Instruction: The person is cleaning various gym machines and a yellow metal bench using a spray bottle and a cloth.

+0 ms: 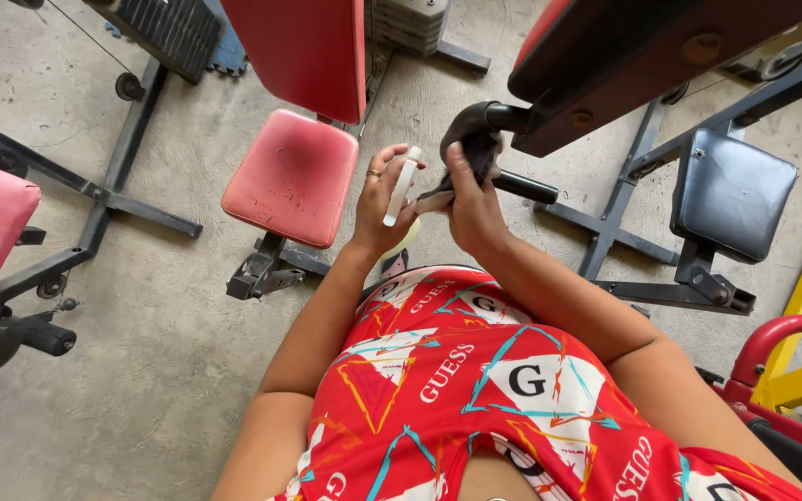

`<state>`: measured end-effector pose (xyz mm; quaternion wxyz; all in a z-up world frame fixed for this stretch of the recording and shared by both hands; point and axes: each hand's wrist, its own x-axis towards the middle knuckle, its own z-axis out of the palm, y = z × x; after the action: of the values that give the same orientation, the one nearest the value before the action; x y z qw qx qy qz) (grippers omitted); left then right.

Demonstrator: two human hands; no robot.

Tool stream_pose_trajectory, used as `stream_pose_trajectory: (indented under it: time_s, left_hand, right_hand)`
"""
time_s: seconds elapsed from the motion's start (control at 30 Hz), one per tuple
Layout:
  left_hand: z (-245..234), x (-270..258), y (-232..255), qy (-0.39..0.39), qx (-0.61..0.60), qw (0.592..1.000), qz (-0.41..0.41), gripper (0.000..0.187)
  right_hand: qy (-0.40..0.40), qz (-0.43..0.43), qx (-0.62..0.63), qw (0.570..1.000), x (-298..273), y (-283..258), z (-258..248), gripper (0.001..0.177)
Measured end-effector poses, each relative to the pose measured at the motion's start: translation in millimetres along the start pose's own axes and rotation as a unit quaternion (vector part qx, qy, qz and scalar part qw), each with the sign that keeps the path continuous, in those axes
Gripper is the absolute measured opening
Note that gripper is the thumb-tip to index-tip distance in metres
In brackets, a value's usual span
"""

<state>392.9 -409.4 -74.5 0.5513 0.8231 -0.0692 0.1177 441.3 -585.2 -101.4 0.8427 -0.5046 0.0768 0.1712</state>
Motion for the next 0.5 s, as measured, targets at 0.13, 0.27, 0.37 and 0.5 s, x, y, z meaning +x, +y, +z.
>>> stream_pose_trajectory:
  time_s: [0.13, 0.27, 0.37, 0.5]
  left_hand:
    - [-9, 9, 16, 0.015, -0.064, 0.998, 0.016, 0.054]
    - [-18, 14, 31, 0.025, -0.046, 0.998, 0.039, 0.060]
    - [-23, 27, 31, 0.031, -0.046, 0.998, 0.042, 0.061]
    - [-22, 33, 12, 0.086, 0.053, 0.985, 0.138, 0.051]
  right_hand:
    - [-0.036, -0.011, 0.060, 0.998, -57, -71, 47, 0.028]
    - [-0.104, -0.036, -0.071, 0.991, -110, -127, 71, 0.043]
    - [-0.168, -0.290, -0.318, 0.887, -113, -177, 99, 0.062]
    - [-0.095, -0.478, -0.730, 0.479, -86, -191, 107, 0.069]
